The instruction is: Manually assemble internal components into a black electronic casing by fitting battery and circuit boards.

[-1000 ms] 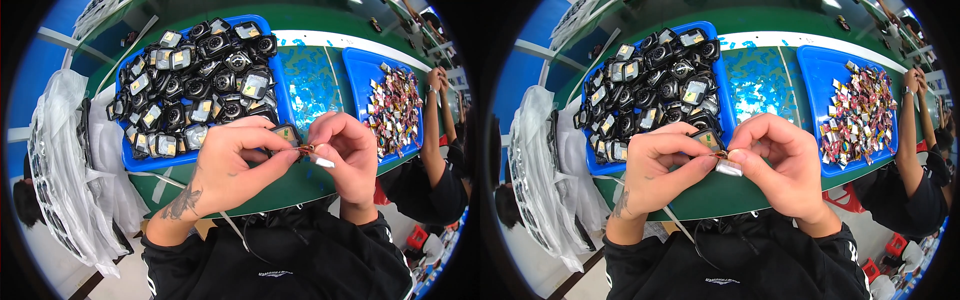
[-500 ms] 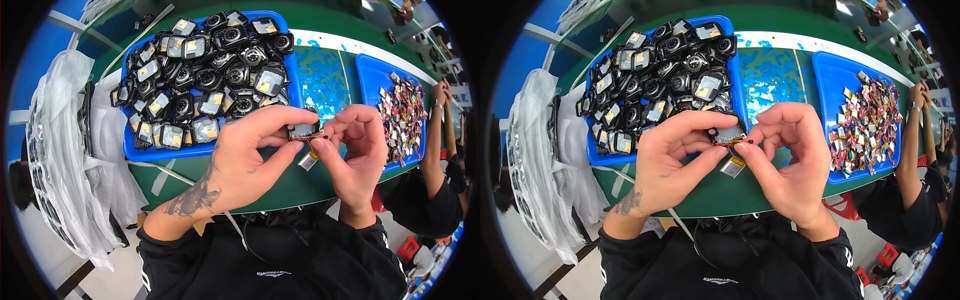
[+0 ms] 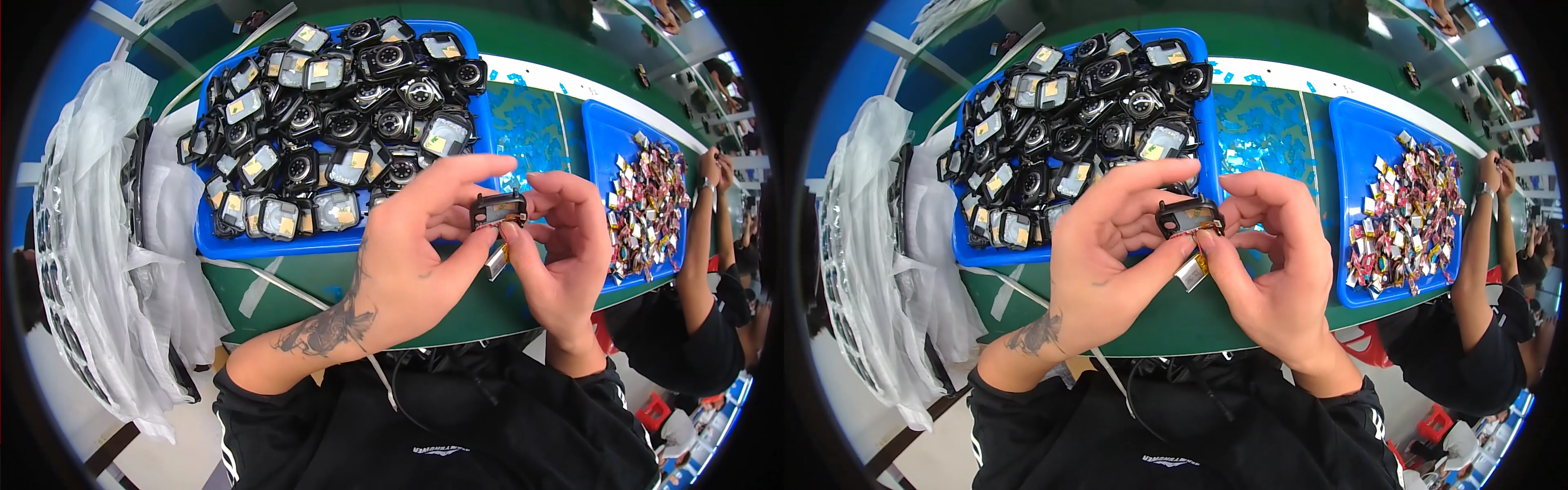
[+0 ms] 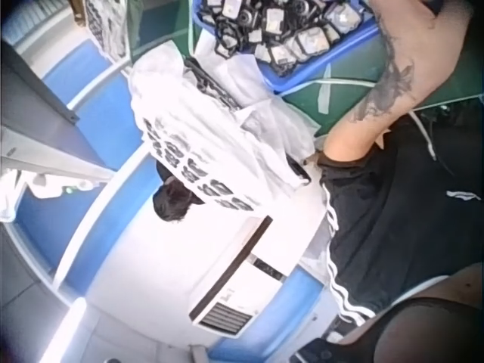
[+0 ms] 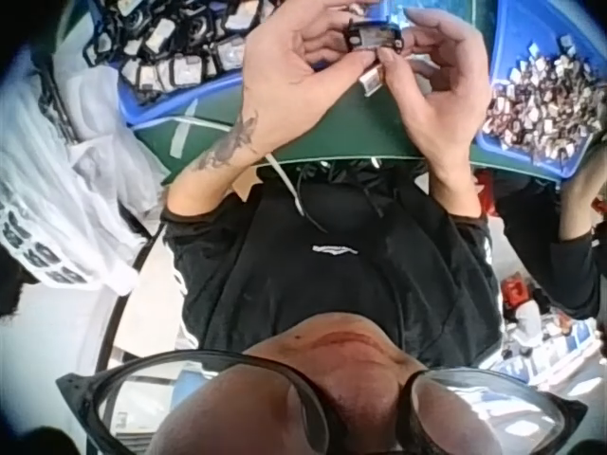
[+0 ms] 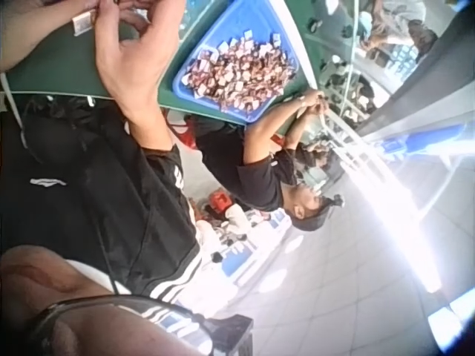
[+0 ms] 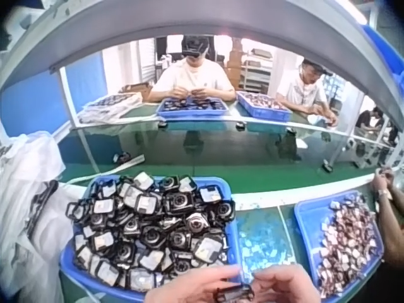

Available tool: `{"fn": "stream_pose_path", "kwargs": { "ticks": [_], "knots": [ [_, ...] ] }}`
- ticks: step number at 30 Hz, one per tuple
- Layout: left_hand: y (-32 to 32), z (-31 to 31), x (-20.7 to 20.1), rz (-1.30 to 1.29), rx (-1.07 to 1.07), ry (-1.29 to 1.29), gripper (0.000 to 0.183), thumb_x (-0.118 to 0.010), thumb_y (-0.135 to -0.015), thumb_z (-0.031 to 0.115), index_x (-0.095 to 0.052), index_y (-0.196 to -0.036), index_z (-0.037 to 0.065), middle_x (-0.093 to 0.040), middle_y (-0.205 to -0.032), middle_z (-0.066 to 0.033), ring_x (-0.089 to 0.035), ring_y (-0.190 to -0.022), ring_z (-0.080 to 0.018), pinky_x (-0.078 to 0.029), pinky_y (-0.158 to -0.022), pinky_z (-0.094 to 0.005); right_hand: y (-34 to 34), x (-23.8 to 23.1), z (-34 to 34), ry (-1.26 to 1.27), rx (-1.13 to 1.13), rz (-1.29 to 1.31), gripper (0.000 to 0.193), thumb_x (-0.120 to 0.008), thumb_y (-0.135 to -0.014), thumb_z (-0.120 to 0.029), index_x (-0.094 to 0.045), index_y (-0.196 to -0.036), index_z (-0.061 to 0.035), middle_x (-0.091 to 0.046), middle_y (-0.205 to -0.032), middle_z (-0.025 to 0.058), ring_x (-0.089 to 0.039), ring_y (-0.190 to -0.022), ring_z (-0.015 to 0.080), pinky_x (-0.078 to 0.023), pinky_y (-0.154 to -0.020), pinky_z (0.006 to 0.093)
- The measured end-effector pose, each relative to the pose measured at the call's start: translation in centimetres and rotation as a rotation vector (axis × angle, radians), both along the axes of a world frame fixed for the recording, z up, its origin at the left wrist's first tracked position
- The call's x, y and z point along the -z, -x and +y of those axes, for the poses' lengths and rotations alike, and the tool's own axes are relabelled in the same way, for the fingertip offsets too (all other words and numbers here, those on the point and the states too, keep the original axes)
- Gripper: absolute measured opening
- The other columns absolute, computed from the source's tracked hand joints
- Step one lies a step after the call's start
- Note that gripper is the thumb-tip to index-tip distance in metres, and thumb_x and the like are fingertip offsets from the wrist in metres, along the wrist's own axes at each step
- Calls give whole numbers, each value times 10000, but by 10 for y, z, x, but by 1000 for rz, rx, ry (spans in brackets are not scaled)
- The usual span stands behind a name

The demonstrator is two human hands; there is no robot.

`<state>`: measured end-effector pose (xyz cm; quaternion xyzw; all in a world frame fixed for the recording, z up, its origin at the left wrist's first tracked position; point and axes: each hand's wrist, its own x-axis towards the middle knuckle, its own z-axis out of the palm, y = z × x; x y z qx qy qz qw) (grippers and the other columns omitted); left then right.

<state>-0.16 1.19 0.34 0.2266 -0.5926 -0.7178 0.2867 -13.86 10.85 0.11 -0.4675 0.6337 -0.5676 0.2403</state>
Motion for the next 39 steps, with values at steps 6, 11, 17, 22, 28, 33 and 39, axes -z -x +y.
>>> {"fn": "stream_pose_path", "kwargs": {
  "ticks": [6, 11, 17, 22, 28, 33, 39],
  "knots": [
    [-1, -9, 3, -68, 16, -189, 485, -636, -827, -130, -477, -1249, 48, -644, -1081, -88, -665, -947, -113, -533, -782, -215, 0, -3, -6, -92, -23, 117, 443, -666, -802, 121, -515, -1203, 9, -584, -944, 41, -595, -857, 86, -540, -741, 216],
    [-6, -12, 7, -104, -68, 98, 472, -649, -836, -92, -477, -1248, 60, -645, -1056, -102, -688, -896, -136, -554, -738, -240, 5, -23, -26, -162, -114, 50, 427, -651, -803, 113, -514, -1193, 4, -579, -930, 26, -588, -841, 72, -533, -741, 211],
    [-29, -64, -9, -745, -462, 1247, 259, -758, -793, 258, -598, -876, 72, -625, -858, -73, -619, -732, -291, -492, -632, -390, 96, -22, -101, -293, -141, 103, 359, -670, -855, -63, -540, -1186, -6, -612, -799, -1, -559, -742, 66, -459, -663, 214],
    [-38, -62, 2, -934, -272, 1302, 385, -742, -812, 221, -527, -1091, 67, -637, -849, -127, -622, -846, -348, -491, -835, -432, 195, 18, -183, -502, 74, 103, 419, -809, -743, -102, -594, -1094, -23, -667, -865, 62, -618, -765, 120, -495, -631, 266],
    [-43, -61, -5, -865, -283, 1140, 468, -754, -781, 140, -532, -1186, 67, -657, -944, -143, -626, -885, -370, -495, -827, -431, 208, 18, -181, -571, 128, 385, 513, -786, -804, -236, -566, -1229, -52, -645, -1001, 63, -621, -917, 166, -525, -763, 324],
    [-32, -63, -15, -659, -225, 864, 157, -738, -794, 47, -635, -912, 31, -592, -837, -120, -638, -770, -275, -506, -662, -377, 237, -27, -115, -437, 169, 294, 317, -665, -910, -266, -618, -1159, -76, -641, -937, 35, -595, -846, 119, -493, -737, 276],
    [-28, -51, -24, 5, -71, -226, 141, -603, -931, 50, -589, -1067, 15, -613, -838, -53, -563, -647, -59, -488, -507, -195, 229, -53, -11, -634, -123, 694, 103, -674, -852, -91, -630, -826, -2, -609, -709, 20, -562, -672, 113, -462, -636, 279]
  ]
}}
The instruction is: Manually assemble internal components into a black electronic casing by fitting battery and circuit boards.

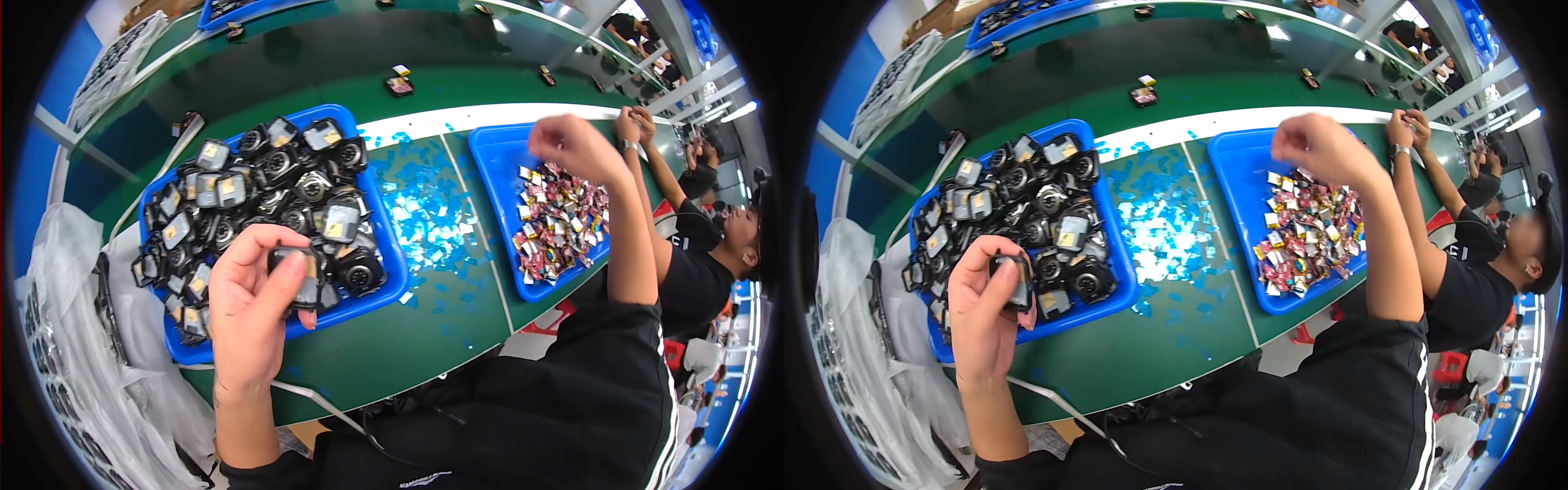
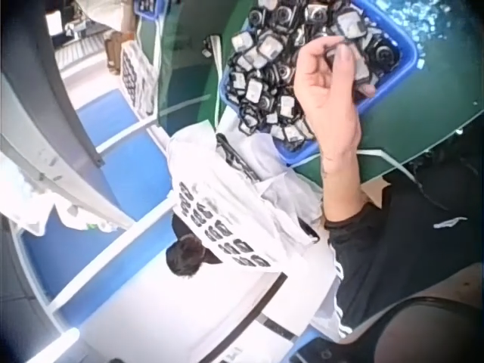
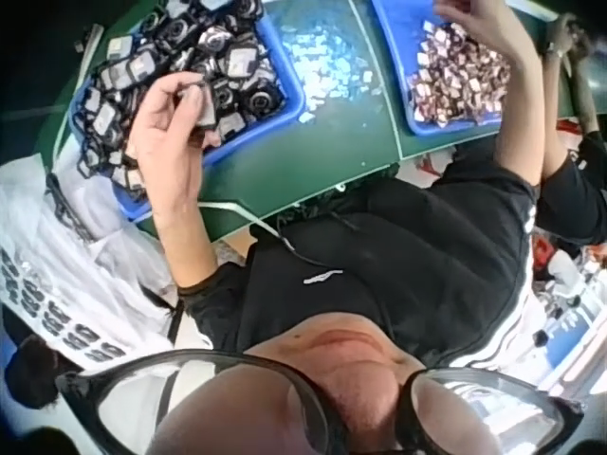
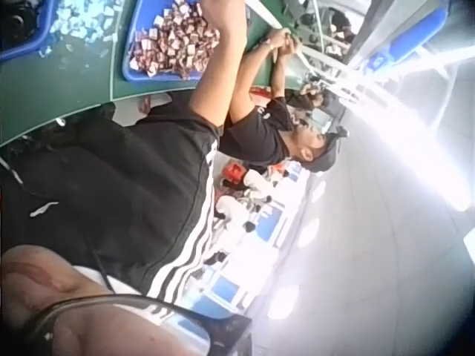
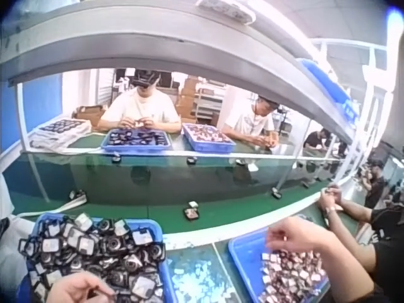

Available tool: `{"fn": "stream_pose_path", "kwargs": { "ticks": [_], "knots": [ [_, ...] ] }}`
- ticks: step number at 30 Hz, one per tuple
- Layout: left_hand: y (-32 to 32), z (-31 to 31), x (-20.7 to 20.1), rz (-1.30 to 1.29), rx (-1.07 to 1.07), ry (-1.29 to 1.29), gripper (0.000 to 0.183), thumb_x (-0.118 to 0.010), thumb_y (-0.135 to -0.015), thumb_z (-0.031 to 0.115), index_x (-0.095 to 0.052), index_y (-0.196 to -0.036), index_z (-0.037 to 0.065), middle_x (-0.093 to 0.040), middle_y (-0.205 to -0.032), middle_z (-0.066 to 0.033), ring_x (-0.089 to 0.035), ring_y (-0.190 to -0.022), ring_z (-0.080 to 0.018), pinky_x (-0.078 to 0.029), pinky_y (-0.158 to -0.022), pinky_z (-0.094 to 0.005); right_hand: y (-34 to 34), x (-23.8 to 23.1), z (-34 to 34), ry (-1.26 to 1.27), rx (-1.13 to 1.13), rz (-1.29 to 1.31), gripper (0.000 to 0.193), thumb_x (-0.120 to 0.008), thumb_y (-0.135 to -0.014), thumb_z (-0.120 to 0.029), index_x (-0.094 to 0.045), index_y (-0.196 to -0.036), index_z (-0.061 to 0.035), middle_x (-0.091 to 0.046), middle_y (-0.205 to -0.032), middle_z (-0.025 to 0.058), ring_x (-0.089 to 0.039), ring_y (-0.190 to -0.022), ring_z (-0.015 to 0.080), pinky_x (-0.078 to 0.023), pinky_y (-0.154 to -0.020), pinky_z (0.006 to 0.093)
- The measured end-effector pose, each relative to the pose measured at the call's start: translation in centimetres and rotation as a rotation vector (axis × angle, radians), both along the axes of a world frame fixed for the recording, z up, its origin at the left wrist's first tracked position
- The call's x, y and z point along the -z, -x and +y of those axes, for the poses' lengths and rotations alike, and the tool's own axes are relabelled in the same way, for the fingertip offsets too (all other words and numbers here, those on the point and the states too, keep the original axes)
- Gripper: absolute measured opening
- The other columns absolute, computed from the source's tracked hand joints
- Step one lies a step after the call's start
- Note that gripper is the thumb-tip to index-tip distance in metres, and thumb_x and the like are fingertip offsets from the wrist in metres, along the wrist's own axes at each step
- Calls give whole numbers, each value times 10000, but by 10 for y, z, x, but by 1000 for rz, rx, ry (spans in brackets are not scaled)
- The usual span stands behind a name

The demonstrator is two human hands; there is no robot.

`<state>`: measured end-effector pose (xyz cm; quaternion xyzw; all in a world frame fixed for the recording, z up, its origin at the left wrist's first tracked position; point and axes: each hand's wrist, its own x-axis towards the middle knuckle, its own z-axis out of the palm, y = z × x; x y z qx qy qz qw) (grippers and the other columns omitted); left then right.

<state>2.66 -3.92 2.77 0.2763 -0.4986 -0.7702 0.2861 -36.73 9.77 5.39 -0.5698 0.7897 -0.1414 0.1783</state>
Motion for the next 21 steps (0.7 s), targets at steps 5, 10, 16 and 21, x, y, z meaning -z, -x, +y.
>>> {"fn": "stream_pose_path", "kwargs": {
  "ticks": [5, 10, 16, 21],
  "knots": [
    [16, 5, 15, 95, 75, -274, 228, -538, -973, 86, -509, -1184, 5, -680, -1035, -221, -683, -700, -184, -567, -621, -267, -9, 24, 41, -44, 138, 169, 124, -708, -795, -72, -637, -860, 6, -621, -748, 91, -601, -693, 216, -490, -671, 322],
    [22, 16, 14, 41, 90, -204, 349, -522, -970, 61, -444, -1304, -4, -640, -1161, -241, -701, -851, -222, -574, -759, -302, -9, 36, 44, 100, 15, 192, 194, -707, -801, -73, -622, -960, -1, -617, -885, 118, -612, -805, 256, -497, -743, 351],
    [22, 19, 13, 8, 85, -137, 440, -515, -966, 43, -377, -1383, 25, -637, -1165, -218, -695, -856, -206, -566, -772, -301, -15, 30, 67, 70, -105, 181, 167, -756, -754, -68, -648, -871, -18, -630, -895, 110, -598, -917, 292, -490, -830, 387],
    [24, 21, 16, -16, 93, -39, 389, -529, -961, 42, -454, -1343, 23, -641, -1142, -162, -671, -837, -164, -546, -742, -267, -25, 30, 70, 237, 161, 42, 181, -744, -785, -64, -644, -931, -26, -631, -889, 40, -598, -847, 165, -477, -781, 292]
  ]
}}
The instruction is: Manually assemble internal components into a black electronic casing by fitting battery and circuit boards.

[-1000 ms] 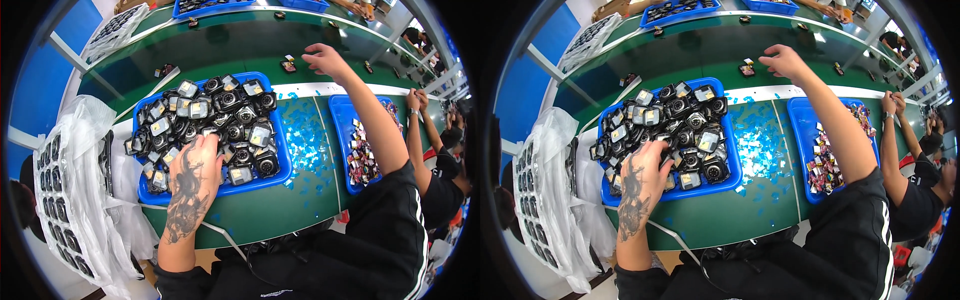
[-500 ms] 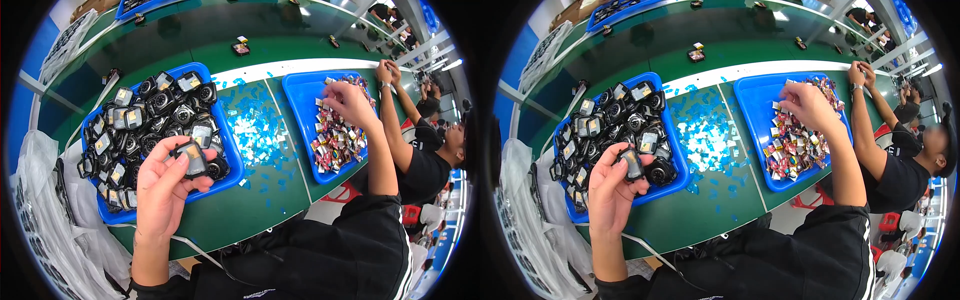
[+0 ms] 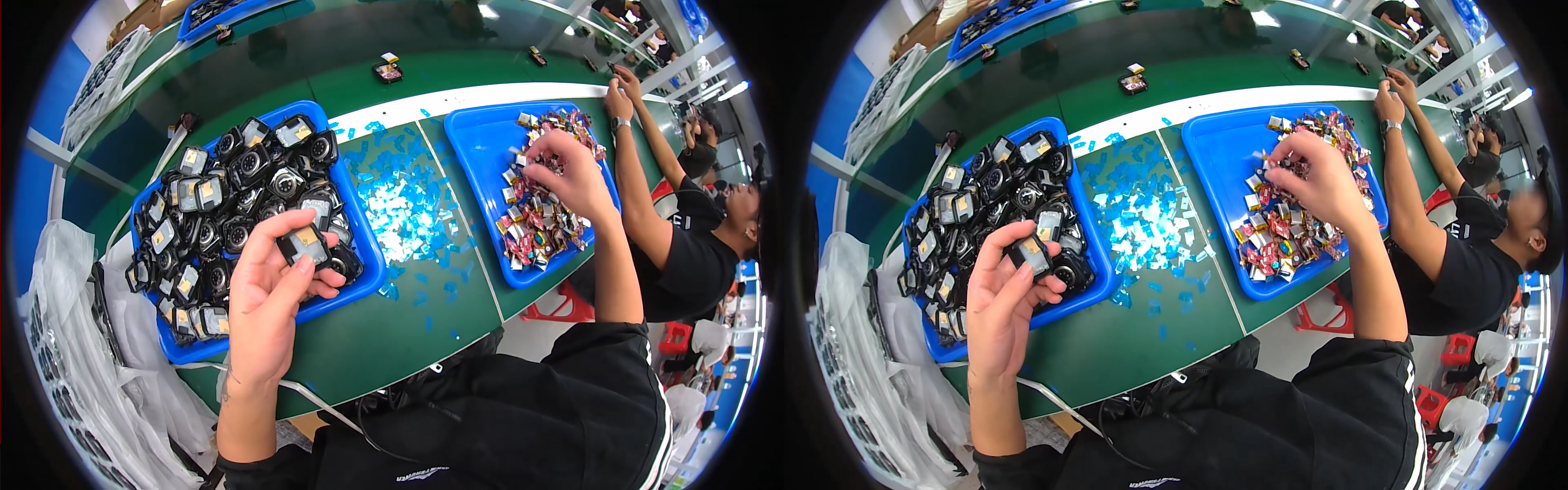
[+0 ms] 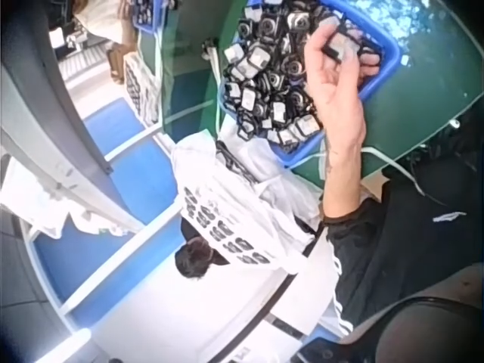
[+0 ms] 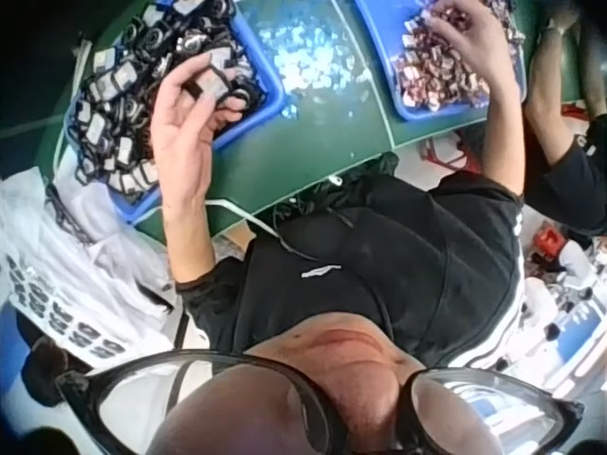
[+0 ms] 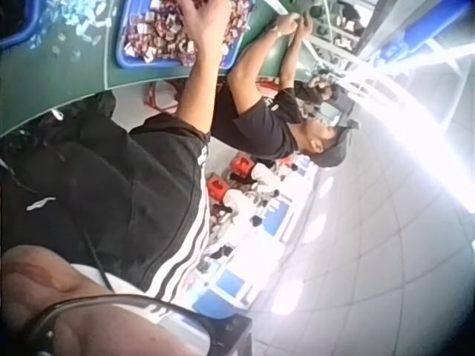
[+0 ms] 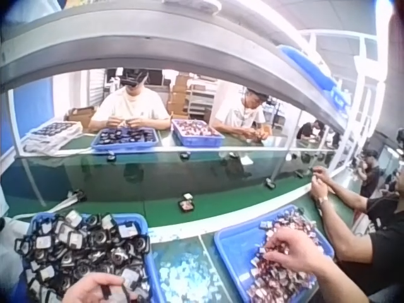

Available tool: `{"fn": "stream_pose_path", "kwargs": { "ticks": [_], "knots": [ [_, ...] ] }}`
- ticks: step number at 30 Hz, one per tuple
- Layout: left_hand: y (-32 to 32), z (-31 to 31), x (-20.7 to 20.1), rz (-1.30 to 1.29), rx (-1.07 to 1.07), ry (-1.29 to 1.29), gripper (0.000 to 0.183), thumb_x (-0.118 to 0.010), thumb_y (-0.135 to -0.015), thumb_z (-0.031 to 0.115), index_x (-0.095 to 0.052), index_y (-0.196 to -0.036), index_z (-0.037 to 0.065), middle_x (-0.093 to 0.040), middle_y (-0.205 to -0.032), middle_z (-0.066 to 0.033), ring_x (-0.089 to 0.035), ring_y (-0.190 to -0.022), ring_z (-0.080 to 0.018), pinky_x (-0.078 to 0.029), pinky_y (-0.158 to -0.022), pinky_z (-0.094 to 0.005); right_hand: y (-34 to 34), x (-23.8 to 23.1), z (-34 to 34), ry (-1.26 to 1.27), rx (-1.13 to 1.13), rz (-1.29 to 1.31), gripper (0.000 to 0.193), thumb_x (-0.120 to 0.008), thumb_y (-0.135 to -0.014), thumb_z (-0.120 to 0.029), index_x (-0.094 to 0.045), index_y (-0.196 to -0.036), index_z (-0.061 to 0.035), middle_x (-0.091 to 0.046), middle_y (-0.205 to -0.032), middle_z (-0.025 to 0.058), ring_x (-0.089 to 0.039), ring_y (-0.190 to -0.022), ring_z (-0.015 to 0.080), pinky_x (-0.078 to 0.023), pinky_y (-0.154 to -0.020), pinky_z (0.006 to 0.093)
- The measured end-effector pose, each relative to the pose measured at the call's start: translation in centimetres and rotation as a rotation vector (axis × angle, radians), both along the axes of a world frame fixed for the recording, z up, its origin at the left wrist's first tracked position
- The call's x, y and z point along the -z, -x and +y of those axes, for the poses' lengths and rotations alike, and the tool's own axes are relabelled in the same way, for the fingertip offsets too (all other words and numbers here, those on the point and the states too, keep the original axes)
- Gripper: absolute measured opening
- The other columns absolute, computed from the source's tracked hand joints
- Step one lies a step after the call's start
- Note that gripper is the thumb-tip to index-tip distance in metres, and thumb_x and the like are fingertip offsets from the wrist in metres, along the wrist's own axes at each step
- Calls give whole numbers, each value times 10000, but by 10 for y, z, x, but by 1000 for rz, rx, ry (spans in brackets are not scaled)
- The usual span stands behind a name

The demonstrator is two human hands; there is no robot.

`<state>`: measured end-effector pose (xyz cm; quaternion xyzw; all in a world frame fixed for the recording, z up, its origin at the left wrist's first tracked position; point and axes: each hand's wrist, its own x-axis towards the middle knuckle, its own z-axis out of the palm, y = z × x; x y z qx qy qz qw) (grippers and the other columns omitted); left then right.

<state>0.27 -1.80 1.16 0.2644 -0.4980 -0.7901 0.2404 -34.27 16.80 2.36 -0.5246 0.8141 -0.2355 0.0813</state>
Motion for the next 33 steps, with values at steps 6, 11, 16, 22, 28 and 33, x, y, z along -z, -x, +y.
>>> {"fn": "stream_pose_path", "kwargs": {
  "ticks": [6, 11, 16, 22, 28, 33],
  "knots": [
    [-1, 3, 3, -31, 76, 71, 197, -545, -962, 51, -636, -1123, -15, -629, -1156, -113, -653, -848, -144, -522, -736, -246, 3, -2, 9, 4, 38, -648, 204, -745, -813, -32, -621, -975, -22, -619, -960, -4, -579, -851, 46, -486, -744, 204],
    [-3, 4, 4, -39, 126, 120, 191, -560, -965, 71, -641, -1112, -21, -620, -1134, -106, -645, -873, -137, -516, -745, -245, -4, -5, 11, 144, -15, -863, 114, -691, -884, -59, -623, -968, -23, -631, -902, -11, -589, -798, 57, -494, -729, 197],
    [-4, 11, 7, -17, 113, 176, 178, -599, -934, 25, -656, -1098, -19, -622, -1119, -106, -640, -882, -129, -511, -772, -238, -37, -8, 3, 303, 85, -905, 124, -633, -932, -89, -613, -1023, -7, -632, -802, 13, -574, -713, 53, -457, -633, 204],
    [4, 20, -3, -148, 17, 1058, 272, -777, -749, 13, -723, -1011, 59, -572, -1046, -88, -616, -842, -171, -524, -771, -311, -103, 8, -21, 204, 41, -1235, 133, -665, -920, -106, -584, -1018, -67, -672, -829, 28, -618, -741, 66, -464, -632, 195],
    [19, 35, 14, -36, -152, 1653, 349, -847, -623, 41, -756, -957, 86, -585, -956, -61, -618, -776, -210, -508, -625, -310, -168, 20, -42, 187, 38, -1677, 104, -634, -940, -103, -626, -1030, -50, -693, -957, 47, -656, -856, 99, -516, -781, 228],
    [4, 29, 13, -135, -104, 1416, 279, -800, -657, -5, -752, -917, 82, -603, -960, -60, -627, -788, -217, -510, -649, -310, -181, 20, -45, 105, 12, -1634, 165, -586, -968, -108, -633, -1098, -17, -677, -1030, 55, -648, -922, 96, -530, -797, 234]
  ]
}}
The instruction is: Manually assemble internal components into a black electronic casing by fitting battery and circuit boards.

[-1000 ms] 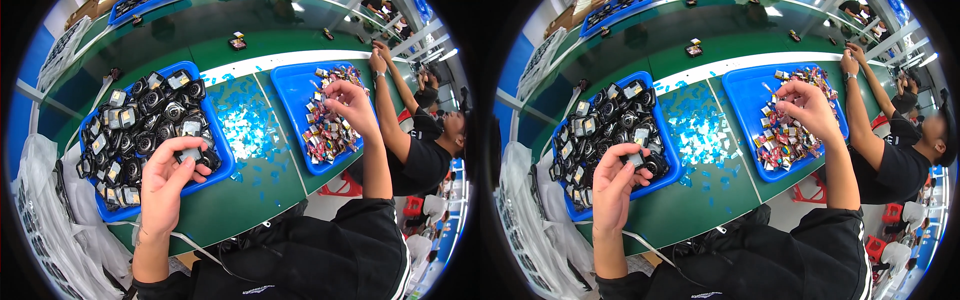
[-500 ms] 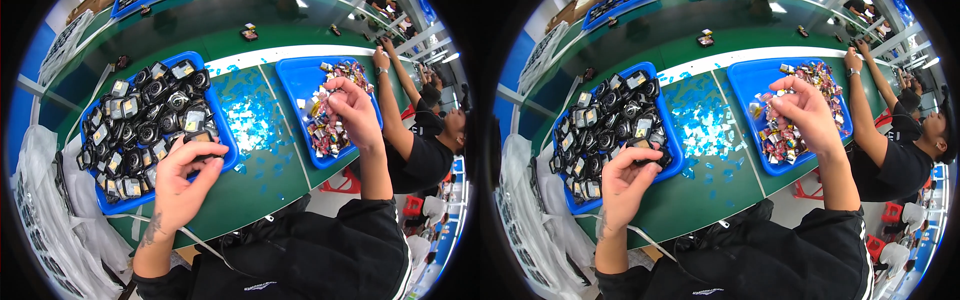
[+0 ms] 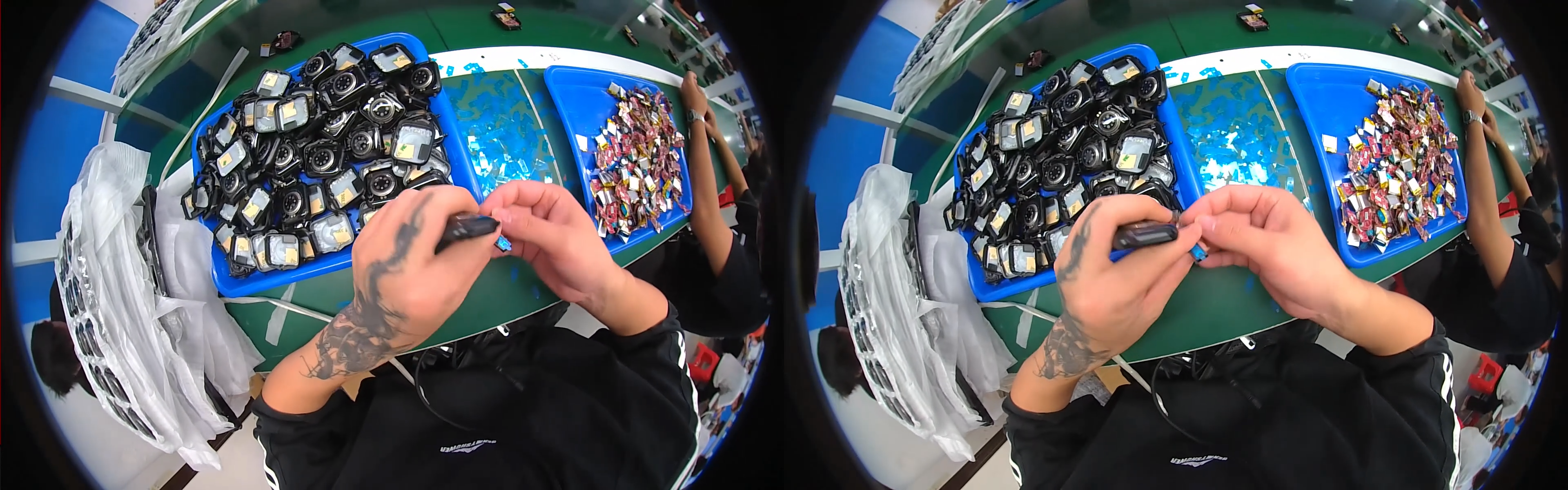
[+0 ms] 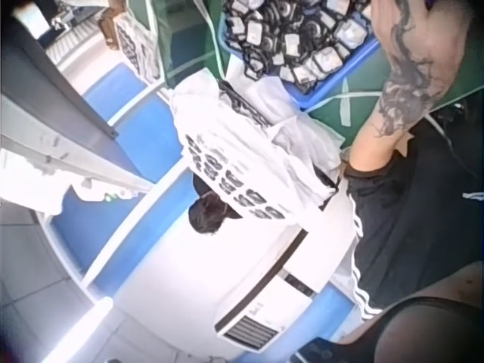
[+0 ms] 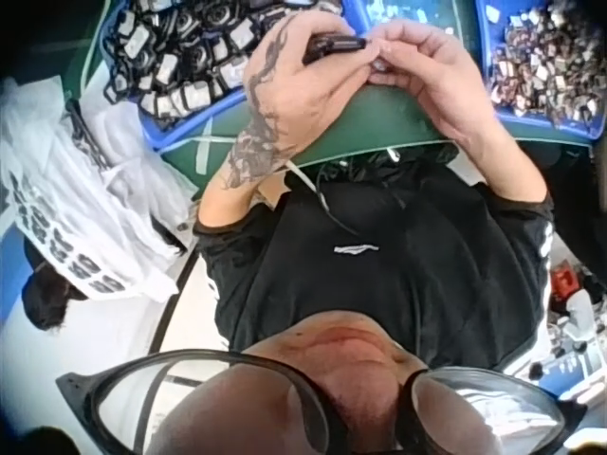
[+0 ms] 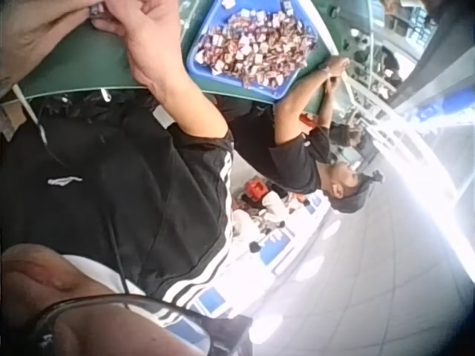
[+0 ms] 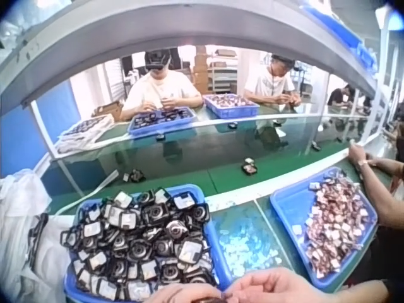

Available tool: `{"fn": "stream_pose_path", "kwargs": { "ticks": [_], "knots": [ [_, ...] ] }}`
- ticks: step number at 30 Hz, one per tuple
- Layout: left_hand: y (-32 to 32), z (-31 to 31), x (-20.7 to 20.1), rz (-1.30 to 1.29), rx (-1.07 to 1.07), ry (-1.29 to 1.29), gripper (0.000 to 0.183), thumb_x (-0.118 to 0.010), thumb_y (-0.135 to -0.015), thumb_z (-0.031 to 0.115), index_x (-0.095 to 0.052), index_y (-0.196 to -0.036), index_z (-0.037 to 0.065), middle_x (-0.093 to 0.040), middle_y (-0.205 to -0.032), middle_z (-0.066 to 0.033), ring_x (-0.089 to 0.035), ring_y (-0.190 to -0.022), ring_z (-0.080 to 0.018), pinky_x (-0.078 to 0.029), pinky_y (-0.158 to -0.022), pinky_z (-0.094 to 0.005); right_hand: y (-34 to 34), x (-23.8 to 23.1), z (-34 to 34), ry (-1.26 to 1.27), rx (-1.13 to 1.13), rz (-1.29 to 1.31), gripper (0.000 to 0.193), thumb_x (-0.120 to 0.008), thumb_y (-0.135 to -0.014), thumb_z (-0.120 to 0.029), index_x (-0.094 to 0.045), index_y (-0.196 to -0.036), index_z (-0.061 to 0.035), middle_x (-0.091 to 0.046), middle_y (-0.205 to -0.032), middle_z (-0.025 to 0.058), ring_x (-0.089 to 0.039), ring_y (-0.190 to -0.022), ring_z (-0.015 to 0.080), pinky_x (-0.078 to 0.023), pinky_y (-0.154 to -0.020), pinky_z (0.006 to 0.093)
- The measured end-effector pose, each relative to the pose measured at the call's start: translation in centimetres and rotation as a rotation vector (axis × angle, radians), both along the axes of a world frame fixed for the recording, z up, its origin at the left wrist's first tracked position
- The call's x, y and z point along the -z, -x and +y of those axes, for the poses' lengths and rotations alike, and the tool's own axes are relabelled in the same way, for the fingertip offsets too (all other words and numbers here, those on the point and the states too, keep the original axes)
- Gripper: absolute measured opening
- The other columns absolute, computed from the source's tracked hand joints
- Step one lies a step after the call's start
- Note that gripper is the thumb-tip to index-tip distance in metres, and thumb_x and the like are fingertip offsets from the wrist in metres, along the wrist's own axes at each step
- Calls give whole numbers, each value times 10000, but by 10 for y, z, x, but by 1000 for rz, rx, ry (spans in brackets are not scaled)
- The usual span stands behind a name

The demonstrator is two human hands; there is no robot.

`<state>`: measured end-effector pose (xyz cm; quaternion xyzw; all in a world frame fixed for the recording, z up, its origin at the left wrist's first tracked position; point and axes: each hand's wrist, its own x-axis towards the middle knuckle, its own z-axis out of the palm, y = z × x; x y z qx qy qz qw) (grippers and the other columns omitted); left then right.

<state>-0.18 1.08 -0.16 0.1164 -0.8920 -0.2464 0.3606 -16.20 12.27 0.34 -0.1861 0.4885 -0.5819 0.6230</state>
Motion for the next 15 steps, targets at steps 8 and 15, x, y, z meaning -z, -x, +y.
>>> {"fn": "stream_pose_path", "kwargs": {
  "ticks": [8, 15],
  "knots": [
    [-8, -1, -17, -121, 139, -756, 159, -797, -756, 92, -754, -900, 41, -620, -965, -124, -645, -718, -172, -503, -614, -267, 4, -28, -1, 367, -44, 860, 106, -630, -900, -16, -640, -1002, 13, -626, -829, 32, -566, -701, 71, -458, -623, 222],
    [-5, -3, -14, -179, 68, -730, 154, -835, -714, 86, -759, -842, 47, -623, -1008, -83, -595, -804, -105, -466, -624, -217, 6, -36, -4, 290, -182, 946, 24, -637, -889, -26, -632, -893, -3, -610, -787, 50, -577, -691, 112, -455, -605, 253]
  ]
}}
